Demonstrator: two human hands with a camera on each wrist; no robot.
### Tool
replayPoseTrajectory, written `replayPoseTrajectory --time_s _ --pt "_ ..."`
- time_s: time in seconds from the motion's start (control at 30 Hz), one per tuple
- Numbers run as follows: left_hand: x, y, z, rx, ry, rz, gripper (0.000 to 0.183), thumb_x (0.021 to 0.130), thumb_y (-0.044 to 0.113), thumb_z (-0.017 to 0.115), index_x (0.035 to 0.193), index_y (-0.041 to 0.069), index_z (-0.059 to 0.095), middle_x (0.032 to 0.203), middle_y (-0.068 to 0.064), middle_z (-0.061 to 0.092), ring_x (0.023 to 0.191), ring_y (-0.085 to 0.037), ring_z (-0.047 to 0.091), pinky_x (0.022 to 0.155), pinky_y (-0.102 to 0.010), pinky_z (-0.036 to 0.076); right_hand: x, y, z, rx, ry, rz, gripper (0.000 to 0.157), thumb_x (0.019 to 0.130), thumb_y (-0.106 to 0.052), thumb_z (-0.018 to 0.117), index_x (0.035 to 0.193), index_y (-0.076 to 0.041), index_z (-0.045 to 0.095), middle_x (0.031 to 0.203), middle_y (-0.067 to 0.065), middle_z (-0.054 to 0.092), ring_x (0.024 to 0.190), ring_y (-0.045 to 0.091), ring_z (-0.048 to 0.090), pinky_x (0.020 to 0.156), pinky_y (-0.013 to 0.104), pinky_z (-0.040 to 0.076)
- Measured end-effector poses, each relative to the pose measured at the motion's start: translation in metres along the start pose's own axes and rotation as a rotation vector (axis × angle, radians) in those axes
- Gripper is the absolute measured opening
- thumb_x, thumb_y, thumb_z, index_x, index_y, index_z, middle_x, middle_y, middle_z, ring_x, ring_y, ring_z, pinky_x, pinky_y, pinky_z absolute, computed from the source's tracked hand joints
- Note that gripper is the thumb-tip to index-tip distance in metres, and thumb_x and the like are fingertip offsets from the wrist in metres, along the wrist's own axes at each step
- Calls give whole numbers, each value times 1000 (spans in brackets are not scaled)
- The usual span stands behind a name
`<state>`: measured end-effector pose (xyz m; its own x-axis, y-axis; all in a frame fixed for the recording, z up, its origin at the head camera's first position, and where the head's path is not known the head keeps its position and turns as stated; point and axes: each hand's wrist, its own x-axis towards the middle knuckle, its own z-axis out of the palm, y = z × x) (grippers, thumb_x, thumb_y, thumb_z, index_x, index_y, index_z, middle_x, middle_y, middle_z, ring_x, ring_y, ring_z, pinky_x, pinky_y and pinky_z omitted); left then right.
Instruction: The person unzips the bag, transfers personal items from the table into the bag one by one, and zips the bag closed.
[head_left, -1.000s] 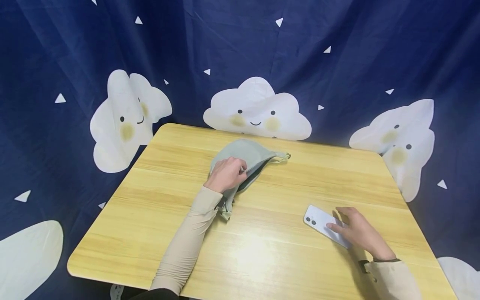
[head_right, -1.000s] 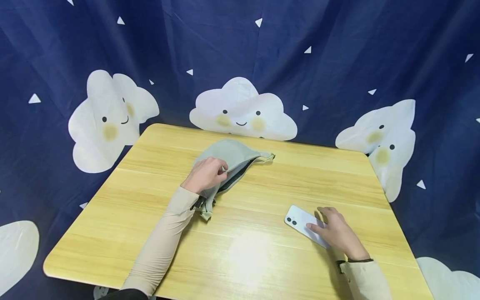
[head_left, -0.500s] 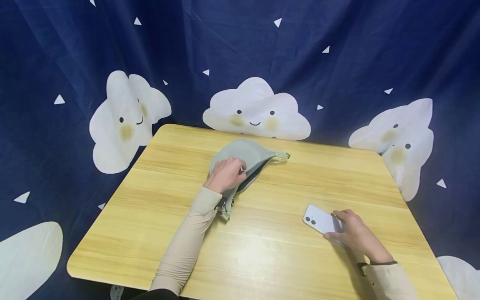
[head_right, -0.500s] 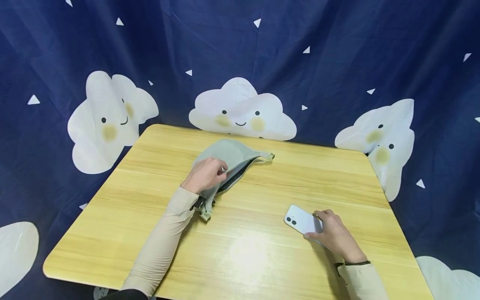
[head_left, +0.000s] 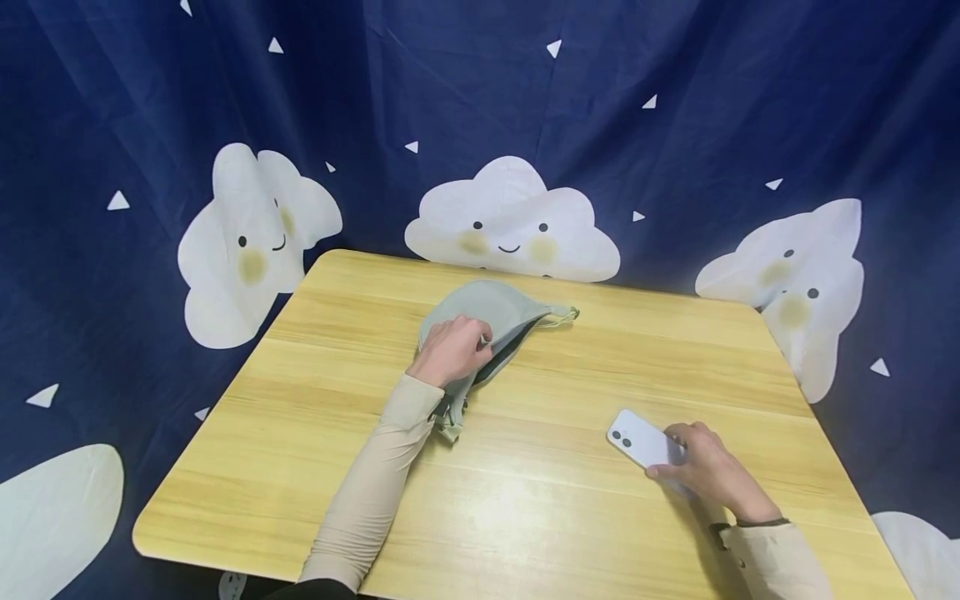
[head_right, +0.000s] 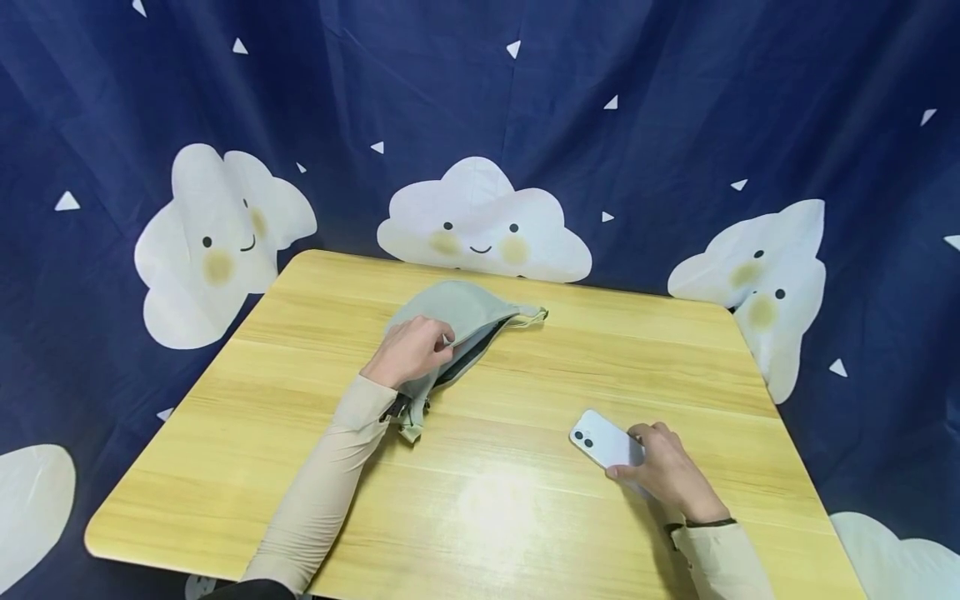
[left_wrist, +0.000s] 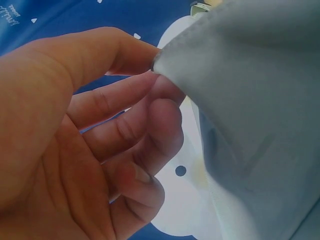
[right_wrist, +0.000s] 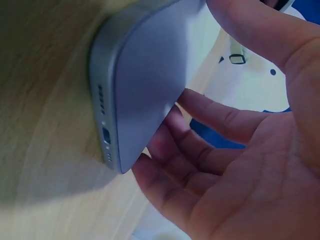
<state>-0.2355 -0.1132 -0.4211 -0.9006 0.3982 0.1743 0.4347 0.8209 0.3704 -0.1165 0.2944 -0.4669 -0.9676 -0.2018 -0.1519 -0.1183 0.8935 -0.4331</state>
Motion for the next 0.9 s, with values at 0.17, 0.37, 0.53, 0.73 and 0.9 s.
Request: replayPoseTrajectory --time_s 0.17,0.37,0.53,0.73,0.9 --pt "0 0 1 -3 -4 -2 19 89 13 65 103 12 78 85 0 72 66 -13 60 54 -28 44 0 0 -2 20 -33 44 75 78 -36 89 122 16 59 102 21 65 90 26 56 71 32 45" --pt "0 -1 1 -2 -6 -2 20 89 13 65 104 12 78 86 0 73 67 -13 61 56 -29 45 1 1 -3 15 -47 105 79 76 -40 90 120 17 57 99 22 65 87 26 59 66 32 48" --pt "0 -1 2 -8 -10 -4 20 89 12 65 104 12 78 87 -1 73 66 -13 60 56 -30 46 0 5 -3 91 -82 112 68 80 -37 88 114 15 61 92 15 68 80 22 63 63 33 54" --pt "1 -1 2 -13 -13 -3 21 89 13 65 106 12 78 91 -1 74 66 -12 61 56 -29 46 -1 15 -6 129 -99 130 54 87 -35 82 111 10 65 93 13 70 80 19 63 64 31 54" --pt "0 -1 1 -9 -13 -2 21 89 14 65 105 11 78 90 -1 74 66 -13 61 56 -30 46 1 23 -13 193 -175 166 49 97 -36 71 118 8 66 107 17 74 91 20 67 70 31 55"
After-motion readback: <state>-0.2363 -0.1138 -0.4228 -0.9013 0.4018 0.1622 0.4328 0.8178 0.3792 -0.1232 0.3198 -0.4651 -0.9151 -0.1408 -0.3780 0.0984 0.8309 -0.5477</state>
